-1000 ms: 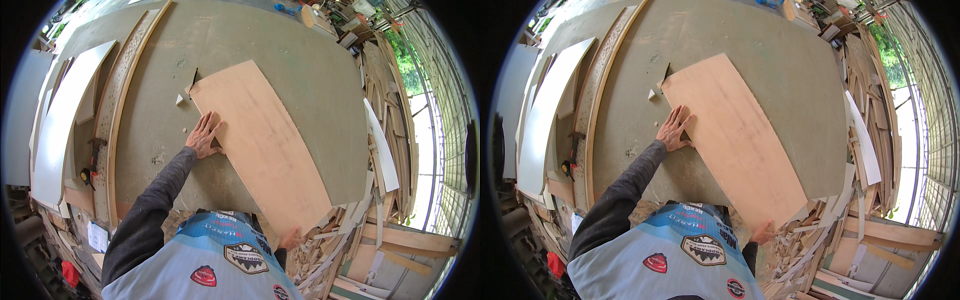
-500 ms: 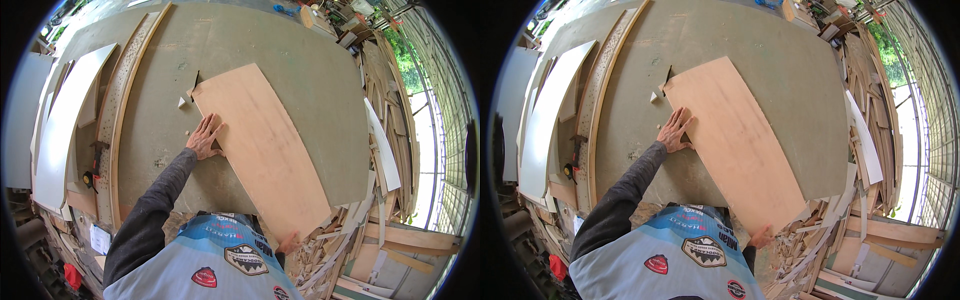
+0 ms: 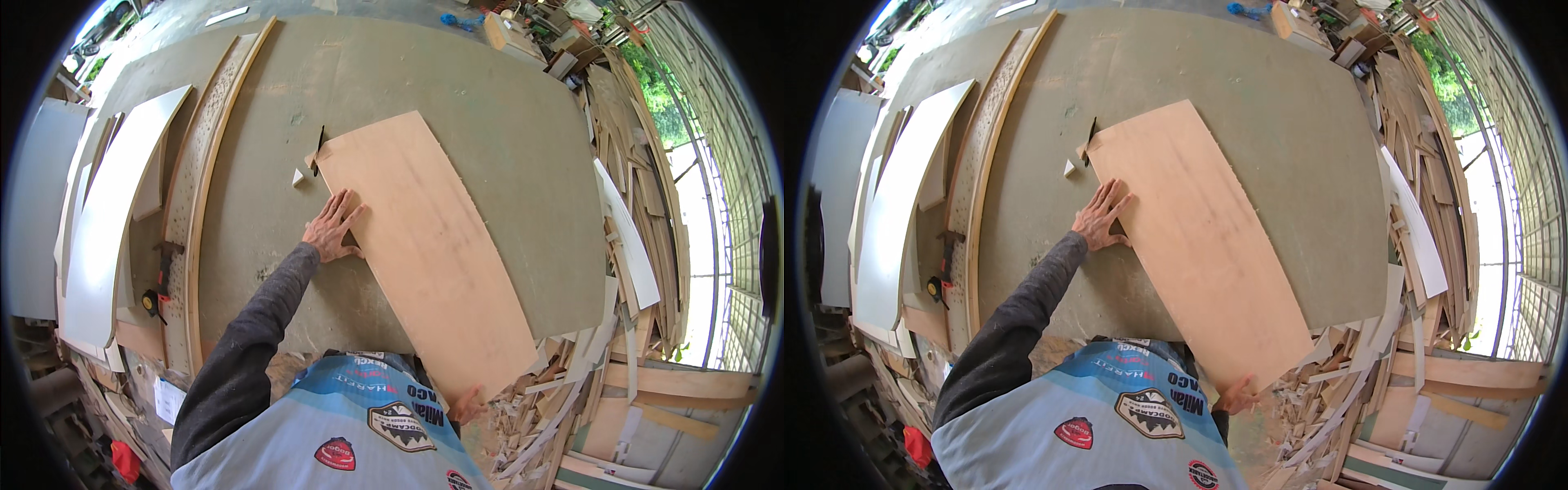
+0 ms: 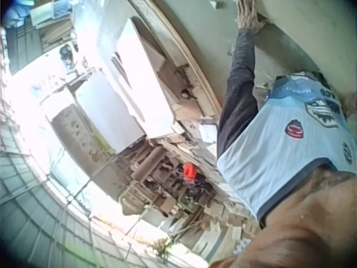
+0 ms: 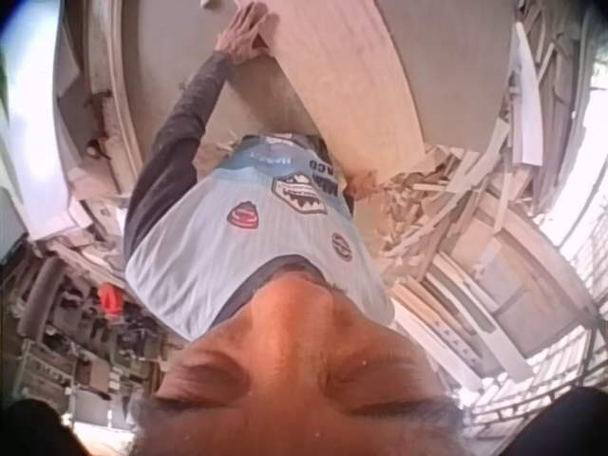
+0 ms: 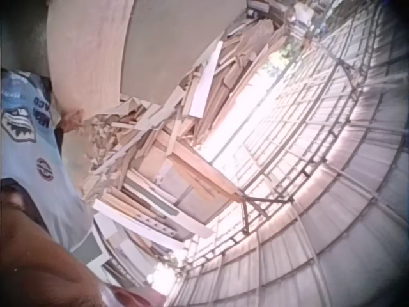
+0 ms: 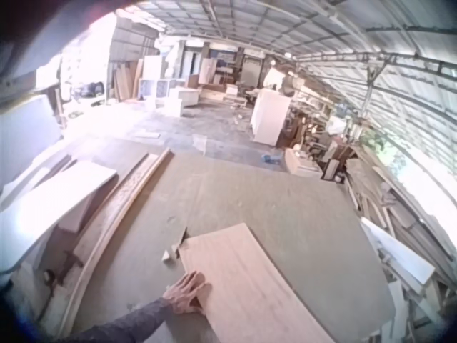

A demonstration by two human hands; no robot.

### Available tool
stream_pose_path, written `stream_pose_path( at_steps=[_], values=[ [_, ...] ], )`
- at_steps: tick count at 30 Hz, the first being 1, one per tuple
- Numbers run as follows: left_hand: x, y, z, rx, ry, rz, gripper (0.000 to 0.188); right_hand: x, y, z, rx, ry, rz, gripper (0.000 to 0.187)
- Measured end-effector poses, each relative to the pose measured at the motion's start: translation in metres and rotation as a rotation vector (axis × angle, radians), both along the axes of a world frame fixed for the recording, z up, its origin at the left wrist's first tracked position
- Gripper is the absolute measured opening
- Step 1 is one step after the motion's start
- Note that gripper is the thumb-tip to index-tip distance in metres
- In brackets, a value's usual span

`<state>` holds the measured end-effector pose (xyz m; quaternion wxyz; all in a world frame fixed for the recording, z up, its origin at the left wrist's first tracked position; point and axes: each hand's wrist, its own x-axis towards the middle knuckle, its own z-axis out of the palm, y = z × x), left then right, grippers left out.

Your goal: The person moves large wooden panels across a workbench by hand, aligning a white board with a larger wooden sheet before relocating the stack to a pile of materials in a workshop.

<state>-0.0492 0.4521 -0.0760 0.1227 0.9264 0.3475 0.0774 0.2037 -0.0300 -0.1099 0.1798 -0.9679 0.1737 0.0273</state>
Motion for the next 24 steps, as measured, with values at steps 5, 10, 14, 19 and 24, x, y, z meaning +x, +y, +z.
stream_pose_path(
  at_steps=[5, 10, 14, 19, 24],
  values=[
    [-0.001, 0.011, -0.003, -0.012, -0.011, -0.007, 0.111, -0.005, 0.004, -0.007, 0.012, 0.063, -0.041, 0.09],
    [-0.001, 0.003, -0.002, -0.013, -0.007, -0.003, 0.111, 0.0, -0.023, -0.03, 0.261, -0.13, 0.063, 0.086],
    [-0.001, -0.012, -0.001, -0.012, 0.019, 0.019, 0.109, 0.005, -0.023, -0.016, 0.365, -0.083, 0.115, 0.089],
    [0.001, -0.032, -0.001, -0.025, 0.02, 0.048, 0.109, 0.016, -0.019, 0.0, 0.154, -0.11, 0.045, 0.088],
    [0.0, -0.045, -0.003, -0.019, -0.015, 0.073, 0.108, 0.027, -0.029, -0.011, 0.282, -0.093, 0.069, 0.09]
  ],
)
